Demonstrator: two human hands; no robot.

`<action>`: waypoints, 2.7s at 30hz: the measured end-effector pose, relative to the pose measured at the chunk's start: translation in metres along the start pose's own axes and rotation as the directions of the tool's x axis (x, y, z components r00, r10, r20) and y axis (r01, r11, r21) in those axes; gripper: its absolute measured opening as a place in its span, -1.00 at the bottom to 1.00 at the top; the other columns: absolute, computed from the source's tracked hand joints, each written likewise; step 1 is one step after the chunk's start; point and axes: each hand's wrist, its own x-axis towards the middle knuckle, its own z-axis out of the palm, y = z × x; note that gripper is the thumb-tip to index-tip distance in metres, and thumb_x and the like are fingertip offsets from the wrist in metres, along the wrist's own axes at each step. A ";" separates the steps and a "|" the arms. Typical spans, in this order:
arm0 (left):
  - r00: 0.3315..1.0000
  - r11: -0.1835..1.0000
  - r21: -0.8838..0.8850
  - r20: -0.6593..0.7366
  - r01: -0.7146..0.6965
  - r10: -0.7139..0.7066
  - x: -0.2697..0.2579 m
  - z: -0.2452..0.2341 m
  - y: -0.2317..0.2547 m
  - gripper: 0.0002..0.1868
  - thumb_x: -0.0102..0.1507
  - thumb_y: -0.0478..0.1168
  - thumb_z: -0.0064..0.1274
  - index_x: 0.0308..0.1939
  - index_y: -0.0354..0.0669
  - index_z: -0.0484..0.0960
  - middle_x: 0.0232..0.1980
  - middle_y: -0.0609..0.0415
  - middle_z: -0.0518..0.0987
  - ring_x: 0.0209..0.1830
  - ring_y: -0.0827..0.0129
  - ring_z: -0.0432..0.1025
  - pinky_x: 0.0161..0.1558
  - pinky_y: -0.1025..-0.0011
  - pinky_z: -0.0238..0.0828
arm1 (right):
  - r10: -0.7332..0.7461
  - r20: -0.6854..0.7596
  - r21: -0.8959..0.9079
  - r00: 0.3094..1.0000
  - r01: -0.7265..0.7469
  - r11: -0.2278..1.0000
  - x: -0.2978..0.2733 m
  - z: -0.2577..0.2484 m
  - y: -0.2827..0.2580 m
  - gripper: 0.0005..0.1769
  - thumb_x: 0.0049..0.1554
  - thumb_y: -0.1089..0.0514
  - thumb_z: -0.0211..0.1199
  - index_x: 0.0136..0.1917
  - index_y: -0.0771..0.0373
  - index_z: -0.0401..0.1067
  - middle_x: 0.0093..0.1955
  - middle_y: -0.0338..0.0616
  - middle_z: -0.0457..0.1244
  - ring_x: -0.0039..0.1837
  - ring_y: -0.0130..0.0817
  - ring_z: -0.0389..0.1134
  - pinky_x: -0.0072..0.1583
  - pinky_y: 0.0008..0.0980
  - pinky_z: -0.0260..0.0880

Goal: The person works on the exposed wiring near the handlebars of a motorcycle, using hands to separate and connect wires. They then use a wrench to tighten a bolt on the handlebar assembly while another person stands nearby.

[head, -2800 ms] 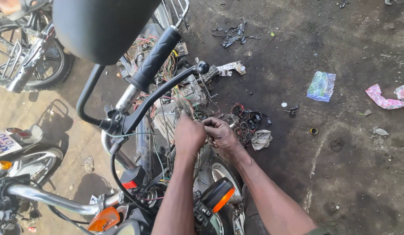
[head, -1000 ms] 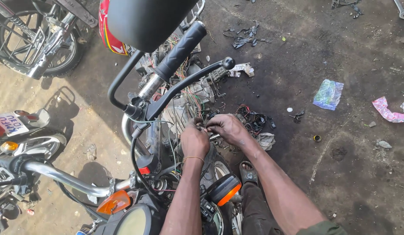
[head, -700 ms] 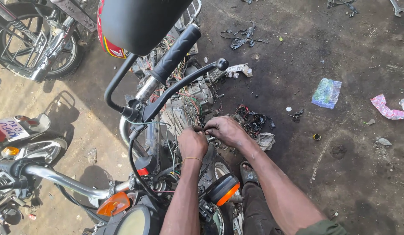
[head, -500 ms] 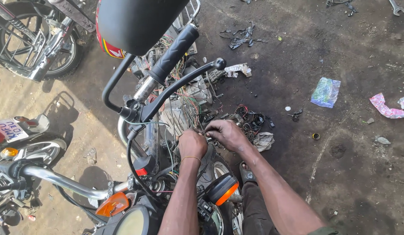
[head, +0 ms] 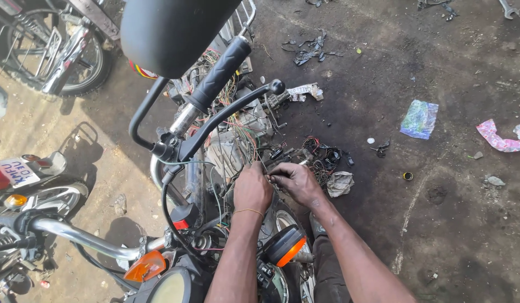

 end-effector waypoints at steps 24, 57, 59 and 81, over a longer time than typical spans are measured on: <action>0.929 0.865 -0.348 0.048 0.361 -0.368 -0.004 -0.025 0.006 -0.51 0.23 0.16 -0.10 -0.08 -0.05 0.77 0.01 -0.16 0.71 0.29 -0.14 0.46 0.29 0.02 0.36 | 0.175 0.047 0.566 0.984 -0.170 0.807 -0.039 0.004 0.068 -0.75 0.23 0.09 0.27 0.08 0.29 0.51 -0.27 -0.21 0.31 -0.27 -0.58 0.20 -0.26 -0.60 0.22; 0.900 0.818 -0.416 0.000 0.397 -0.437 -0.002 -0.018 0.003 -0.60 0.22 0.24 0.13 -0.33 0.05 0.73 -0.12 -0.10 0.71 0.20 -0.08 0.51 0.19 0.09 0.41 | 0.342 0.120 0.738 0.932 -0.314 0.597 -0.038 -0.007 0.145 -0.83 0.13 0.19 0.35 0.00 0.21 0.45 -0.31 -0.04 0.36 -0.40 -0.43 0.34 -0.51 -0.57 0.23; 0.898 0.819 -0.409 0.000 0.402 -0.441 0.002 -0.014 -0.002 -0.62 0.21 0.24 0.12 -0.33 0.07 0.74 -0.12 -0.09 0.71 0.20 -0.08 0.51 0.18 0.09 0.42 | 0.289 0.168 0.778 0.942 -0.307 0.548 -0.045 -0.010 0.141 -0.75 0.09 0.25 0.35 0.07 0.21 0.46 -0.20 -0.02 0.41 -0.28 -0.40 0.44 -0.44 -0.57 0.31; 0.925 0.882 -0.289 0.034 0.371 -0.378 0.005 0.002 -0.007 -0.60 0.21 0.24 0.09 -0.19 0.08 0.76 -0.05 -0.13 0.70 0.28 -0.11 0.45 0.28 0.07 0.38 | -0.204 -0.328 -0.412 0.922 0.055 0.909 0.037 0.008 0.169 -0.85 0.02 0.26 0.41 -0.13 0.02 0.61 -0.22 -0.12 0.34 -0.07 -0.06 0.47 -0.02 -0.18 0.47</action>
